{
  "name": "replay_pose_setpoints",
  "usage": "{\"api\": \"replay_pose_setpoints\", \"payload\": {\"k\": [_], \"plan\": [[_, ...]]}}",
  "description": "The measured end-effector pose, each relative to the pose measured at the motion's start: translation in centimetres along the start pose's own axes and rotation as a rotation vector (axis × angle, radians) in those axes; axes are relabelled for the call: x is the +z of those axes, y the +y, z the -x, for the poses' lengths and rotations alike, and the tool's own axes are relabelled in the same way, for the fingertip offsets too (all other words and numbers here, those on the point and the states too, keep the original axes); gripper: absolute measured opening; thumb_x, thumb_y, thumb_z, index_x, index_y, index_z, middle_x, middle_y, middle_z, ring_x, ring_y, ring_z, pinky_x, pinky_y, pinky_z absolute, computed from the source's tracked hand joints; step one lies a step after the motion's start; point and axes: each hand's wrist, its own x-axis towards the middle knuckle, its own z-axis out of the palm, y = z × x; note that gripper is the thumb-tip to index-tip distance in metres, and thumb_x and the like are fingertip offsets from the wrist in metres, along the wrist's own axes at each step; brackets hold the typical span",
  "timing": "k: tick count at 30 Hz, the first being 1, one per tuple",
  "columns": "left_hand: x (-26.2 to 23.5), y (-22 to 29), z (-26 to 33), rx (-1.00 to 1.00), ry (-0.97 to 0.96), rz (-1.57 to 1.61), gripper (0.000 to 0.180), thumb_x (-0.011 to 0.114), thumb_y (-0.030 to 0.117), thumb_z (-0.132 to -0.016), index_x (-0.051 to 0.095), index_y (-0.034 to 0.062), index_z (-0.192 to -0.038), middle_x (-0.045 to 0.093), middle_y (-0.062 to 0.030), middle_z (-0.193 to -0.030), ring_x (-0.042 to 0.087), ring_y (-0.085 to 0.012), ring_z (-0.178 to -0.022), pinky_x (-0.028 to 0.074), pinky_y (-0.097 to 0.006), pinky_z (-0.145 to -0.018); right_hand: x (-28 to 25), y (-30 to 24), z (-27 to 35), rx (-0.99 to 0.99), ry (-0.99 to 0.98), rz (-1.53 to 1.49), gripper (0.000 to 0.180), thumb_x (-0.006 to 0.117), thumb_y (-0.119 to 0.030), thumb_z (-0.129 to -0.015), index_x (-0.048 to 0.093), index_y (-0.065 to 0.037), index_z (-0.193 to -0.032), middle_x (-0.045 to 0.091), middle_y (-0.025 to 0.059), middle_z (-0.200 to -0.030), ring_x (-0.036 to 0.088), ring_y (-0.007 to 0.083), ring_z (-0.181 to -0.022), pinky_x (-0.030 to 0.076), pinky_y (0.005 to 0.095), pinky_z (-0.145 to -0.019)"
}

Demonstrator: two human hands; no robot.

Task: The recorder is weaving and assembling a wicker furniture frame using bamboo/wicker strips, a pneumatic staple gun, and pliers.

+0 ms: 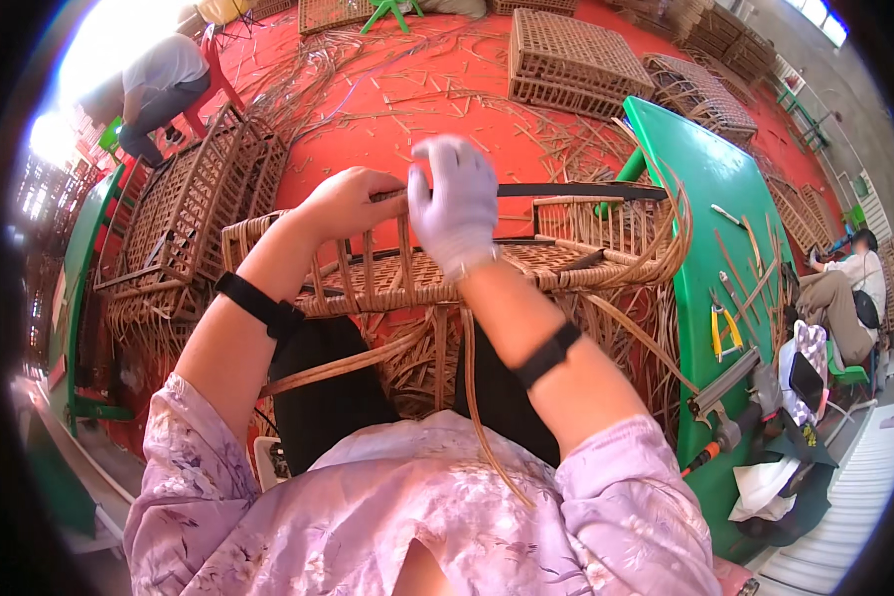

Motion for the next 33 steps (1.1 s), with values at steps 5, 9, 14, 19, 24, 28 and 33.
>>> {"api": "replay_pose_setpoints", "payload": {"k": [5,9,14,19,24,28,33], "plan": [[-0.1,0.5,-0.4,-0.019,-0.054,0.127,0.042,0.057,0.041,-0.095,0.069,0.0022,-0.105,0.07,-0.0133,-0.086,0.068,-0.021,-0.076,0.053,-0.036,-0.071,-3.7,-3.1,6.4,0.215,-0.16,-0.253,0.023,0.059,-0.005,-0.088,0.057,-0.003,-0.111,0.061,0.019,-0.108,0.064,0.035,-0.088,0.052,0.0425,-0.078],[-0.1,0.4,-0.5,-0.083,-0.084,0.159,0.045,0.055,0.043,-0.096,0.068,0.0021,-0.109,0.069,-0.0131,-0.087,0.068,-0.0207,-0.076,0.053,-0.035,-0.071,-2.6,-3.0,7.5,0.576,-0.322,-0.389,0.039,0.055,-0.009,-0.092,0.047,0.002,-0.128,0.061,0.0191,-0.112,0.065,0.0254,-0.085,0.052,0.0371,-0.078],[-0.2,1.4,-0.3,-0.087,-0.063,0.068,0.043,0.054,0.044,-0.096,0.068,0.0049,-0.107,0.069,-0.0117,-0.087,0.067,-0.024,-0.081,0.052,-0.036,-0.076,1.4,-1.5,5.6,1.051,-0.36,-0.83,0.04,0.049,-0.015,-0.096,0.045,0.001,-0.132,0.064,0.011,-0.103,0.066,0.0182,-0.082,0.052,0.03,-0.072],[1.8,0.1,1.1,0.037,0.211,0.005,0.035,0.061,0.04,-0.091,0.067,0.0097,-0.108,0.066,-0.0097,-0.101,0.063,-0.0302,-0.095,0.049,-0.04,-0.086,1.8,-3.1,5.5,1.131,-0.21,-0.934,0.028,0.045,-0.018,-0.1,0.062,0.003,-0.107,0.067,0.0099,-0.085,0.067,0.0146,-0.078,0.052,0.03,-0.068],[4.7,1.9,4.2,0.031,0.655,-0.023,0.021,0.072,0.026,-0.082,0.07,0.0089,-0.095,0.058,-0.0074,-0.123,0.051,-0.0323,-0.12,0.041,-0.045,-0.1,1.4,-2.5,5.8,1.031,-0.319,-0.573,0.028,0.05,-0.021,-0.099,0.063,0.002,-0.107,0.068,0.016,-0.087,0.068,0.0222,-0.08,0.052,0.035,-0.072],[6.6,3.0,5.7,0.005,0.703,-0.155,0.023,0.069,0.026,-0.085,0.071,0.0068,-0.073,0.057,-0.0075,-0.128,0.037,-0.0333,-0.135,0.017,-0.052,-0.114,1.3,-2.3,5.6,1.04,-0.352,-0.515,0.027,0.053,-0.021,-0.097,0.063,0.002,-0.105,0.068,0.0202,-0.091,0.067,0.0298,-0.081,0.051,0.0392,-0.075],[7.3,3.3,5.5,-0.036,0.674,-0.149,0.028,0.065,0.029,-0.087,0.075,0.0054,-0.076,0.049,-0.009,-0.142,0.027,-0.0345,-0.141,0.012,-0.051,-0.117,0.8,-2.5,5.4,0.992,-0.35,-0.506,0.025,0.052,-0.02,-0.097,0.062,0.002,-0.105,0.068,0.0215,-0.091,0.067,0.0313,-0.083,0.05,0.0385,-0.075]]}}
